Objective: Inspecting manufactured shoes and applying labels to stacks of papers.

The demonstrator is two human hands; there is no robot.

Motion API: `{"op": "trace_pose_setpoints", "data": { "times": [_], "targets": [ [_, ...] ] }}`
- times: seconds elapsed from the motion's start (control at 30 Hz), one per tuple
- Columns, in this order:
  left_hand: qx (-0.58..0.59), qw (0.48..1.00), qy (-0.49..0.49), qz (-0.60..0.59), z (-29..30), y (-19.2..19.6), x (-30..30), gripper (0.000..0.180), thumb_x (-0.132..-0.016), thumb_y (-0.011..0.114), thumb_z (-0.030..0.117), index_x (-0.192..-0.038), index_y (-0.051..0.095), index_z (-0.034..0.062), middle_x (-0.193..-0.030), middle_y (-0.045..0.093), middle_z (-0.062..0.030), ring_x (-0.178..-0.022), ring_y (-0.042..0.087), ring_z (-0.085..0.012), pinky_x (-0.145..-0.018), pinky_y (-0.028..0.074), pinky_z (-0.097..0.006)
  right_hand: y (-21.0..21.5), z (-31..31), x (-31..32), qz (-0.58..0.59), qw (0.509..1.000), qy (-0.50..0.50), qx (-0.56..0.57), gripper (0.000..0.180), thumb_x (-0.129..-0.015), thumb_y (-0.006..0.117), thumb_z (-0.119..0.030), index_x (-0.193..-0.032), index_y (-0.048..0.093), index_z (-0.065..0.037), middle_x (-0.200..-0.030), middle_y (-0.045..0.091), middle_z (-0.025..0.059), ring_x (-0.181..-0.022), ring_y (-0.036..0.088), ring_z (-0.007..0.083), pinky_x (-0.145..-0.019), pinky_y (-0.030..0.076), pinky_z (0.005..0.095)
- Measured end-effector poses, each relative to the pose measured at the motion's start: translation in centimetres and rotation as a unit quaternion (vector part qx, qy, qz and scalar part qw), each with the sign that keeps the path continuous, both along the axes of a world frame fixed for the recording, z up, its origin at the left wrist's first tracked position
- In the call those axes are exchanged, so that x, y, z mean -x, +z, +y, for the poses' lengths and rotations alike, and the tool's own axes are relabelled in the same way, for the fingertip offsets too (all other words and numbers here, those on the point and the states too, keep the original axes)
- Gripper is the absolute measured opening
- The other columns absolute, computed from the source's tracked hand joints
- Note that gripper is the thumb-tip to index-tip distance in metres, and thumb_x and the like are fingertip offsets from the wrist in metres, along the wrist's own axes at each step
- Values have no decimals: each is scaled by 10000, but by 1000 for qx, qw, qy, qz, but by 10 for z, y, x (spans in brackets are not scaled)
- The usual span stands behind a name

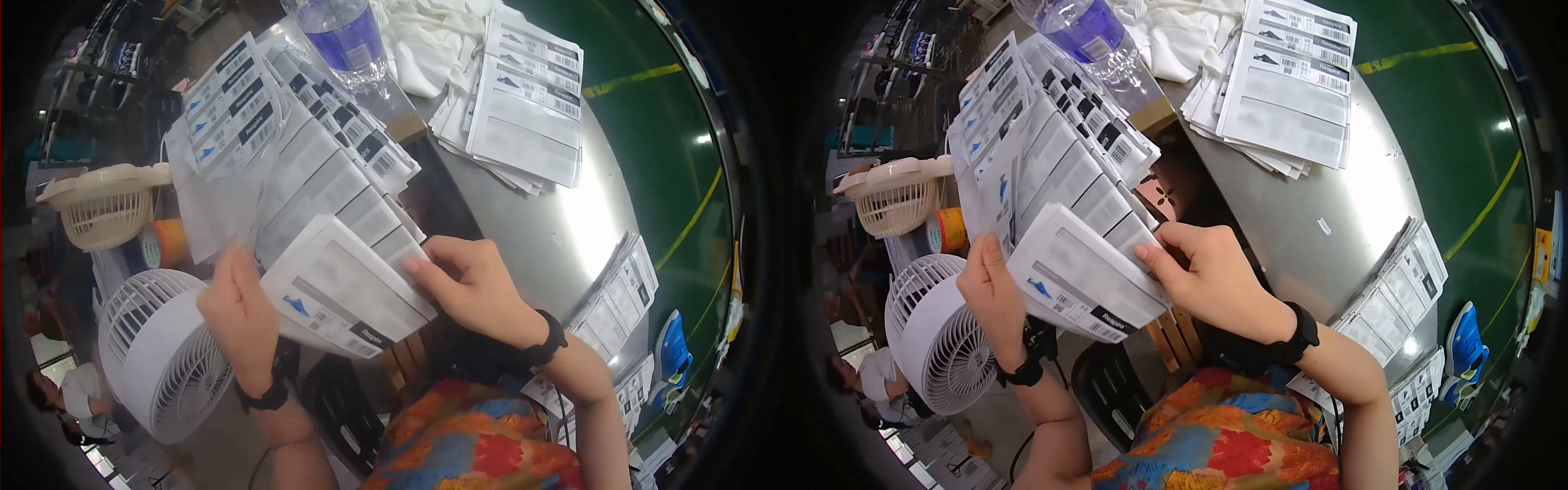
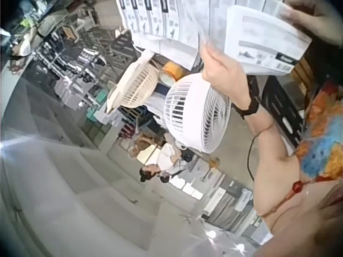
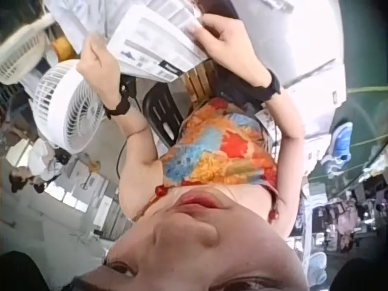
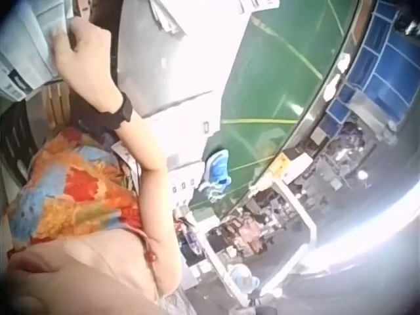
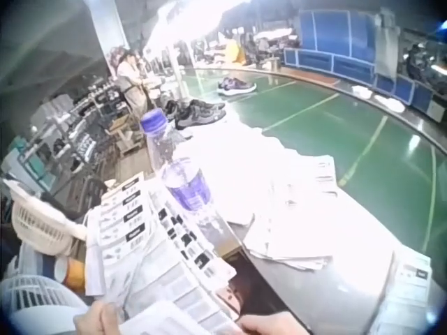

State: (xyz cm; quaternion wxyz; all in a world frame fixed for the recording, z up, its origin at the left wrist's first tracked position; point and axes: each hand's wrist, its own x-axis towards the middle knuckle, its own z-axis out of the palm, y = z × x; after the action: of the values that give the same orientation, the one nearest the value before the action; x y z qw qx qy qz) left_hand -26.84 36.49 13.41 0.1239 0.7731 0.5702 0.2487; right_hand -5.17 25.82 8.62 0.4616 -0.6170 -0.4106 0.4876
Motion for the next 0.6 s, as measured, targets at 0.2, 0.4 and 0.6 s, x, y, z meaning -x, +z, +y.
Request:
{"op": "trace_pose_setpoints", "data": {
  "times": [0.2,0.4,0.6],
  "targets": [
    [88,993,-35,-65,0,10,14,208,-962,505,97,-945,607,-84,-564,371,-11,-534,310,-71,-473,247,-279,1,-1,-6,-34,999,-12,-11,221,-892,639,-193,-826,653,17,-561,564,134,-443,518,204,-466,419,310],
    [90,993,-62,-33,1,13,24,217,-951,500,99,-904,618,-78,-564,427,-34,-516,338,-92,-471,260,-284,13,-1,-3,-24,999,-22,-1,199,-871,663,-163,-771,639,7,-550,547,116,-456,547,201,-461,430,300],
    [195,933,-300,36,-8,32,3,587,-716,781,291,-1155,606,-57,-1227,548,-355,-896,712,-321,-765,543,-304,29,5,22,-151,955,-27,-253,207,-858,656,-134,-926,577,45,-855,619,145,-640,613,238,-516,483,334]
  ]
}}
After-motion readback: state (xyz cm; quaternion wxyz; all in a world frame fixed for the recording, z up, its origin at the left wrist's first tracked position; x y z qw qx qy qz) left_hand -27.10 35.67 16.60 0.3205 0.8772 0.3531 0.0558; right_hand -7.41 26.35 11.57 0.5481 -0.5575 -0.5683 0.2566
